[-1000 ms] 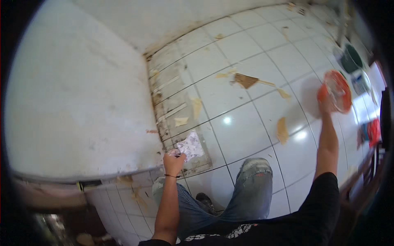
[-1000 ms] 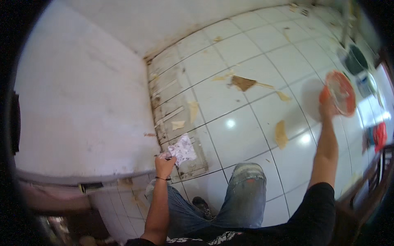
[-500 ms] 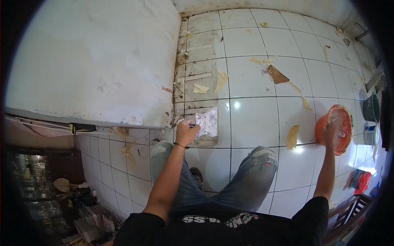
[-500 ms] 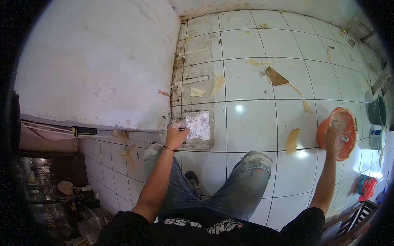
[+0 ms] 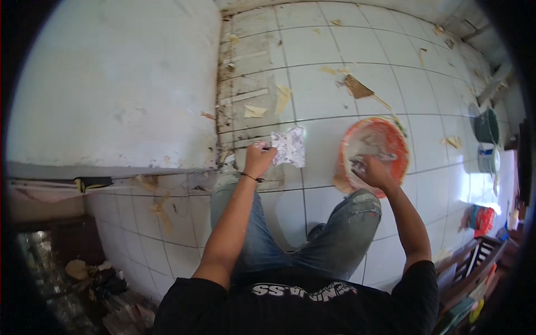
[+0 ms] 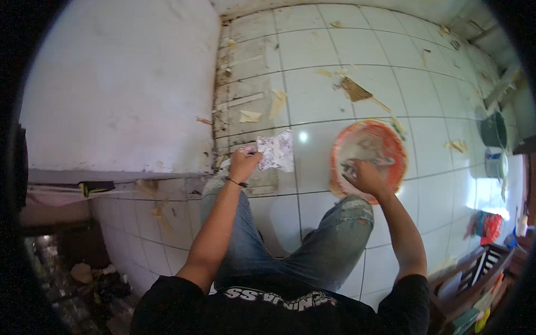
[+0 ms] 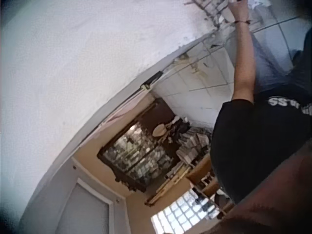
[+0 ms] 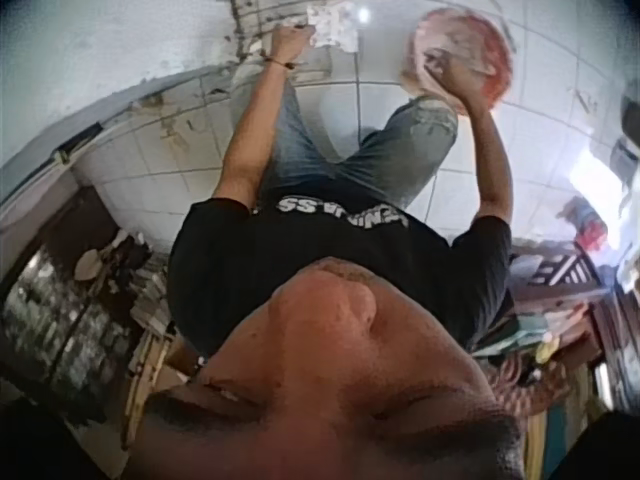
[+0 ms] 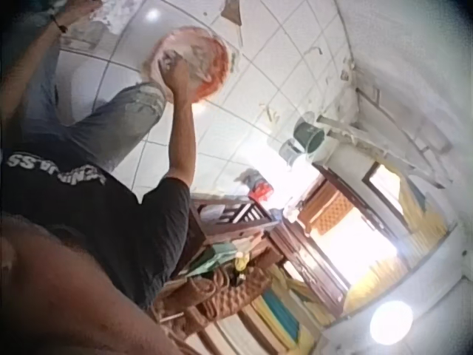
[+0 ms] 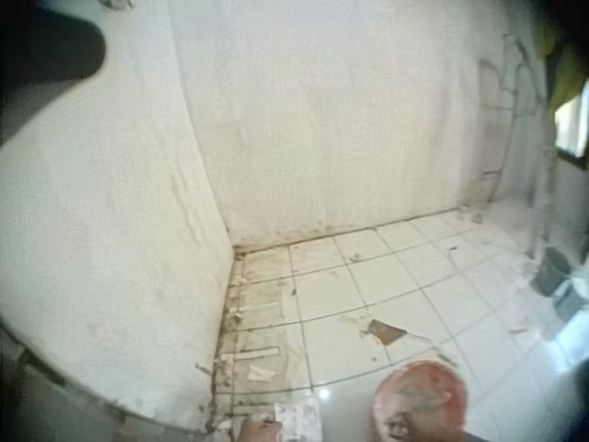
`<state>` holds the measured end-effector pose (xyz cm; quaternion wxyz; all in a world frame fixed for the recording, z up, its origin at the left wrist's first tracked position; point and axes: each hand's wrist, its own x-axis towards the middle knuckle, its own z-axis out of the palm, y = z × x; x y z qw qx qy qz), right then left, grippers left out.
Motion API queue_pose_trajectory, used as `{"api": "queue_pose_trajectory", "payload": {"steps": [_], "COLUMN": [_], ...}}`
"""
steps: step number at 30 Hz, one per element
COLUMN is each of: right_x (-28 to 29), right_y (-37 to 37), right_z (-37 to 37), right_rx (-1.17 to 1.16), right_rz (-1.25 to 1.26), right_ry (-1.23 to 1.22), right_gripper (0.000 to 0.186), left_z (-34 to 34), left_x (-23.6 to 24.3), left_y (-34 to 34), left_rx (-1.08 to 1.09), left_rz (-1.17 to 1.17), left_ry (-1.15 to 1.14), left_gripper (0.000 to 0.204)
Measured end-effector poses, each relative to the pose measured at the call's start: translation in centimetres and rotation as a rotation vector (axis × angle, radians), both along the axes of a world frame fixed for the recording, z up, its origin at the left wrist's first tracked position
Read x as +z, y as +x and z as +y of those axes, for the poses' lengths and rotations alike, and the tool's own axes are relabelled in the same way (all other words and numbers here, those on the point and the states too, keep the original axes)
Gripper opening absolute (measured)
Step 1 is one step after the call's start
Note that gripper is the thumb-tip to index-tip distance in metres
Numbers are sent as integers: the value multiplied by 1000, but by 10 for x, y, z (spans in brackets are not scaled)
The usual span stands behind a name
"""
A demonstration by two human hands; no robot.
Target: Applying putty to a wall corner using a putty knife after mixing it in a bucket.
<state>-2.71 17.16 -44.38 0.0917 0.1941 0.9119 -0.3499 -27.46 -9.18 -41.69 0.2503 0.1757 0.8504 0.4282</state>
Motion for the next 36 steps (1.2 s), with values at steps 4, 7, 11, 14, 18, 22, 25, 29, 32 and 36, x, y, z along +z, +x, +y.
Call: {"api": "queue_pose_trajectory", "payload": {"steps": [4,7,11,14,18,22,25,29,32,36], "right_x": [2,-7,-61,-80,-63,-35,-20,-15,-57,-72], "right_y": [-21,-22,-9,8,-13,-7,-7,-42,-51,-55], "right_z": [5,16,32,40,27,25,31,25,23,12], "right_rx": [10,43,244,242,196,-12,-176,-278,-100,-63], "right_rz": [51,34,-338,-384,-543,-384,-342,-411,-446,-457], "right_ry": [495,645,871,949,678,586,717,679,715,600], "right_gripper": [39,36,27,27,23,19,16,17,19,18], "left_z": [-18,-22,-27,-12,-27,-20,-15,-16,-15,-9], "left_x": [-36,-52,-90,-74,-85,-72,-63,-62,-71,-54], "left_y": [-17,-21,-25,-12,-24,-14,-9,-9,-12,-6], "left_rx": [-76,-99,19,-10,-48,-24,-47,-101,-114,-117], "left_rz": [53,163,-228,-283,-335,-378,-306,-227,-241,-216], "left_ry": [121,192,350,349,297,337,336,333,312,316], "left_gripper": [23,23,19,15,10,9,10,9,8,8]}}
